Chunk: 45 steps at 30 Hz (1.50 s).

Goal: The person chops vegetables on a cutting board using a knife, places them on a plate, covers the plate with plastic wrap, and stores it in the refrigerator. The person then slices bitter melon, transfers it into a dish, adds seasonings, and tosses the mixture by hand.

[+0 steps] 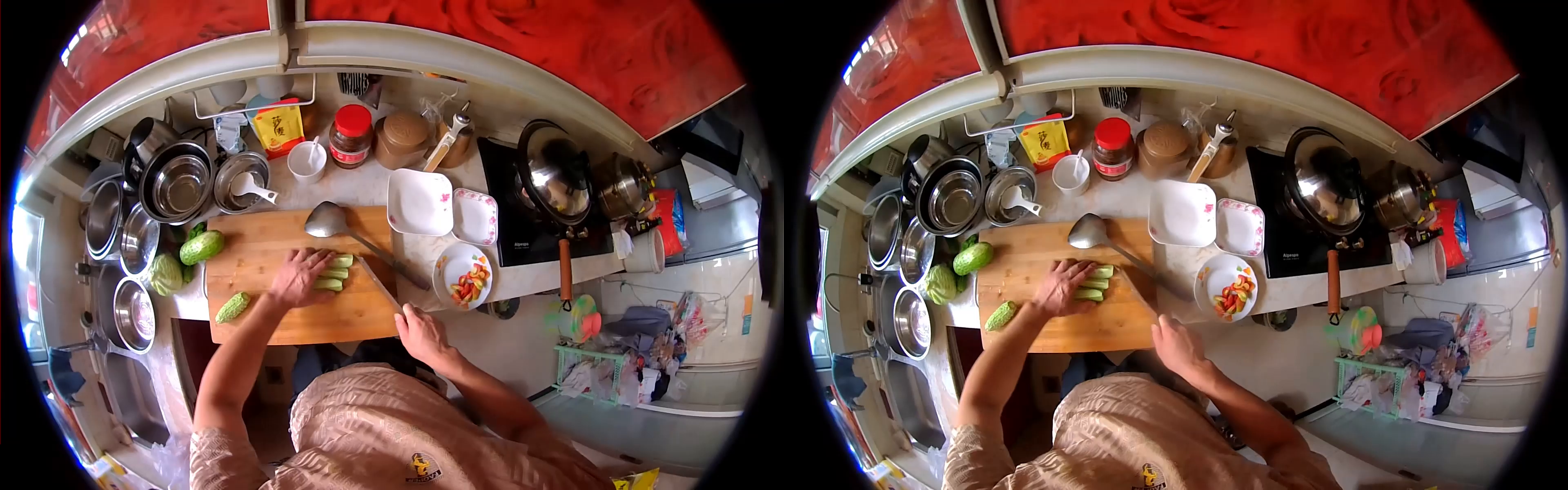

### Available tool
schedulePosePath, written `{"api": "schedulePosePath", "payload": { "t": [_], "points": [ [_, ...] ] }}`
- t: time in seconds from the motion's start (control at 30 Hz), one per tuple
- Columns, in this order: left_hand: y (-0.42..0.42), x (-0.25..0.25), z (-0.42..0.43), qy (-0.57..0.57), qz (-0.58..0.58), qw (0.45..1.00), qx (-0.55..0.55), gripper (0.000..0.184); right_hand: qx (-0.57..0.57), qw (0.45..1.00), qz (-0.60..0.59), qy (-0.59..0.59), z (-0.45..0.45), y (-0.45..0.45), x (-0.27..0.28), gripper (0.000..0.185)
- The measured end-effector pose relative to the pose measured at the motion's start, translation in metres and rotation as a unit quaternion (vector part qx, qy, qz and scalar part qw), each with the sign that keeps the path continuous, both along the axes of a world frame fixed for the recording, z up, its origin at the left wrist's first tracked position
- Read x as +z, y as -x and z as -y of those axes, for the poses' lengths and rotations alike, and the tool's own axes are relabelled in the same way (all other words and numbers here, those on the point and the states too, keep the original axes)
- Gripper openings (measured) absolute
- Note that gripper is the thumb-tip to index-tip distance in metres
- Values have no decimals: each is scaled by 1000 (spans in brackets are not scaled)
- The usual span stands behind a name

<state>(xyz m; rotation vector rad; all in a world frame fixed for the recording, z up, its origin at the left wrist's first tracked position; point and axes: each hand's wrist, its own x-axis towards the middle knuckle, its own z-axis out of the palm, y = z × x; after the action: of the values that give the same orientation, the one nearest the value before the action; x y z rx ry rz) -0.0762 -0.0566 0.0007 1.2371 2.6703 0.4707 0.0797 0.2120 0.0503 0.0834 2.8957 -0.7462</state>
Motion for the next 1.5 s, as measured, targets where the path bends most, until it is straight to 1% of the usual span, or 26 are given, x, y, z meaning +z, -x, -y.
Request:
{"api": "schedulePosePath", "payload": {
  "t": [0.07,0.1,0.13,0.17,0.2,0.27,0.37,0.4,0.47,0.5,0.57,0.6,0.63,0.7,0.73,0.8,0.87,0.93,1.03,1.07,1.17,1.23,1.33,1.4,1.5],
  "points": [
    [-27,-14,-6,-53,-31,989,133,80,0,1000,-3,9,13,4,1,24],
    [-42,-13,-11,-21,-48,982,184,75,-4,1000,27,15,20,7,4,23],
    [-54,-16,-16,-18,-62,972,226,76,-6,998,58,21,26,10,5,23],
    [-63,-19,-21,-15,-73,960,269,77,-2,998,61,23,31,12,4,23],
    [-69,-17,-26,-13,-70,959,274,77,27,999,27,10,36,14,3,23],
    [-76,-11,-33,11,-50,937,344,80,85,996,-22,-7,41,17,1,21],
    [-77,1,-29,9,-67,927,368,84,110,994,5,3,40,25,-1,22],
    [-76,7,-24,9,-67,925,373,84,102,994,25,5,40,30,10,22],
    [-75,16,-15,-15,-22,944,330,88,100,995,12,6,39,33,9,22],
    [-74,16,-10,-15,-22,943,332,88,99,995,10,7,40,33,10,22],
    [-71,14,-2,-32,33,949,312,90,106,994,6,20,43,32,4,22],
    [-73,11,-5,-30,6,950,310,85,112,993,3,33,44,31,1,23],
    [-75,7,-7,-31,6,950,312,85,115,993,3,32,43,31,0,23],
    [-78,-1,-11,-60,-10,947,316,76,103,991,0,90,44,34,0,23],
    [-79,-7,-13,-68,-28,940,334,73,104,990,0,90,43,34,3,23],
    [-82,-8,-16,-70,-21,936,343,75,75,996,13,47,44,33,11,26],
    [-88,1,-15,-72,-11,933,351,77,72,996,29,36,46,29,20,24],
    [-92,17,-7,-73,-52,938,334,82,72,996,43,24,49,27,27,22],
    [-102,3,10,-88,-21,939,333,83,102,994,20,38,56,23,27,23],
    [-104,-5,12,-92,-35,938,331,80,111,993,17,25,59,23,26,23],
    [-107,-10,8,-85,-17,936,341,76,133,991,19,1,62,25,29,22],
    [-107,-13,7,-85,-26,935,344,75,146,989,24,-11,62,30,30,22],
    [-109,-14,3,-77,-35,931,354,74,164,984,62,-18,62,36,23,20],
    [-110,-14,2,-65,-35,930,359,75,162,980,102,-48,63,40,11,20],
    [-111,-15,1,-73,-47,928,363,77,158,980,109,-56,63,43,6,19]
  ]
}}
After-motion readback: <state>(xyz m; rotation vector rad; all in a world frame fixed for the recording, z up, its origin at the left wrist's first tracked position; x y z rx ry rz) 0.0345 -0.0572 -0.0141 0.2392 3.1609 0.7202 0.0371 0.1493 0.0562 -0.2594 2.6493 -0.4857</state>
